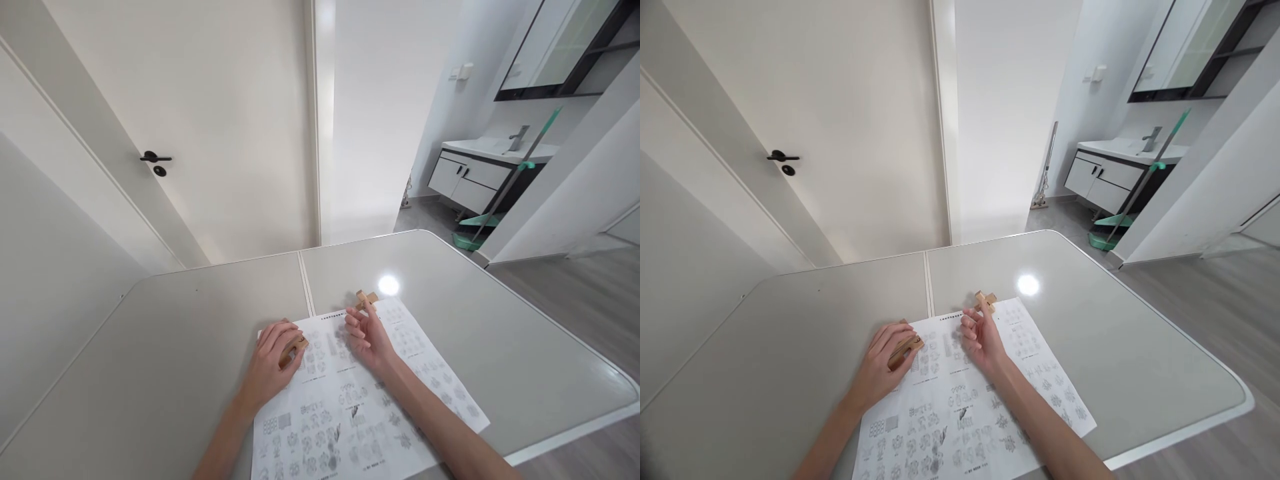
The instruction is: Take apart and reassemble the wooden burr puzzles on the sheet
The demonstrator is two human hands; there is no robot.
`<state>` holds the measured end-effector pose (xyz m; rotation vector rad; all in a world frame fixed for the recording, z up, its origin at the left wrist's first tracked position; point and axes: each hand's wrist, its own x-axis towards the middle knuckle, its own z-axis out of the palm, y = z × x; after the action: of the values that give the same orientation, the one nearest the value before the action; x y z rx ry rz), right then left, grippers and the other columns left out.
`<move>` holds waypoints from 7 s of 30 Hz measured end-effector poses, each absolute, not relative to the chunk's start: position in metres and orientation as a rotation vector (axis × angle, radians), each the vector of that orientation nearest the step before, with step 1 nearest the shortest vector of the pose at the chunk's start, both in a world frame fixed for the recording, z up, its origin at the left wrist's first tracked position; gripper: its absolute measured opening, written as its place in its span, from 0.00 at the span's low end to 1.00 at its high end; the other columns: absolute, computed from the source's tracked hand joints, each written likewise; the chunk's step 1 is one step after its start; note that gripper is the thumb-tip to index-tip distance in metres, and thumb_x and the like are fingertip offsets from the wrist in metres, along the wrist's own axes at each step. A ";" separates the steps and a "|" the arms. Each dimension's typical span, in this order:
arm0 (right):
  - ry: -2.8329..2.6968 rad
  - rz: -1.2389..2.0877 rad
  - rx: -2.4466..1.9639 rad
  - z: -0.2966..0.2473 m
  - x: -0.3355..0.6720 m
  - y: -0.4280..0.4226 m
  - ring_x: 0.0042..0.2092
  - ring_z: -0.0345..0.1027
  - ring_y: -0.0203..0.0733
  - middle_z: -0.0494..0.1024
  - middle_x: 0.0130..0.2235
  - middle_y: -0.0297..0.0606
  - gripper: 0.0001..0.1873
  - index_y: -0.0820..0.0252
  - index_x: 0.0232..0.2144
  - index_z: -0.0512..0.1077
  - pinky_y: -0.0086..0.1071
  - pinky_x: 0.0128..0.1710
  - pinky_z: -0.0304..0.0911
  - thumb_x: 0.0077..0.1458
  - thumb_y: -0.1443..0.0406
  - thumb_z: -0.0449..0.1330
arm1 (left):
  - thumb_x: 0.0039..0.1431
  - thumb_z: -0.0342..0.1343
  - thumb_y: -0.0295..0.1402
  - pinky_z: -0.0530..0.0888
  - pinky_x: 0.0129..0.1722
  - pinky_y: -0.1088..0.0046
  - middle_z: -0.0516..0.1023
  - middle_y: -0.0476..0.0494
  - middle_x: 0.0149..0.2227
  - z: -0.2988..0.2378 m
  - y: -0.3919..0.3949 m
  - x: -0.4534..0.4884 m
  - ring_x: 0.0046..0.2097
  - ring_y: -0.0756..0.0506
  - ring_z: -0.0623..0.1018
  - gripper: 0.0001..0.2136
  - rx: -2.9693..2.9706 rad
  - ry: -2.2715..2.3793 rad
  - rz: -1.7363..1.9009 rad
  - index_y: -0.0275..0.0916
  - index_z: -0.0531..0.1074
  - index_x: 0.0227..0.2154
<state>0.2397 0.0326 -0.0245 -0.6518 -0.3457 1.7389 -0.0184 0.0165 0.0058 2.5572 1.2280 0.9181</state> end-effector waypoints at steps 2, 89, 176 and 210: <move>-0.331 1.710 -0.609 -0.028 0.246 0.036 0.17 0.44 0.27 0.60 0.22 0.24 0.24 0.59 0.33 0.69 0.20 0.10 0.40 0.54 0.45 0.66 | 0.67 0.55 0.32 0.72 0.57 0.57 0.77 0.43 0.52 0.007 0.017 -0.018 0.58 0.39 0.74 0.11 2.554 1.226 0.927 0.47 0.72 0.51; -1.028 2.104 -0.287 -0.014 0.212 0.000 0.37 0.73 0.40 0.76 0.47 0.47 0.33 0.58 0.63 0.65 0.34 0.36 0.70 0.62 0.49 0.64 | 0.50 0.71 0.39 0.76 0.53 0.60 0.73 0.38 0.61 0.016 -0.008 0.016 0.58 0.34 0.74 0.30 1.522 0.892 0.923 0.45 0.71 0.57; -1.986 0.626 -1.192 -0.023 0.213 0.004 0.42 0.76 0.44 0.78 0.51 0.41 0.13 0.52 0.52 0.70 0.36 0.38 0.70 0.71 0.60 0.51 | 0.50 0.69 0.51 0.63 0.68 0.54 0.57 0.42 0.72 -0.002 0.034 -0.054 0.71 0.34 0.60 0.48 2.274 1.408 0.466 0.52 0.52 0.70; -1.774 0.730 -1.224 -0.027 0.208 0.000 0.29 0.67 0.38 0.77 0.38 0.36 0.10 0.55 0.40 0.71 0.32 0.31 0.63 0.66 0.69 0.51 | 0.68 0.46 0.36 0.78 0.39 0.67 0.80 0.42 0.52 -0.002 0.041 -0.063 0.48 0.41 0.81 0.14 2.176 1.880 0.944 0.44 0.72 0.50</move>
<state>0.2078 0.0001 -0.0266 -1.2242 -1.7737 0.7300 -0.0633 0.0412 -0.0017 2.1755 1.8796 0.9438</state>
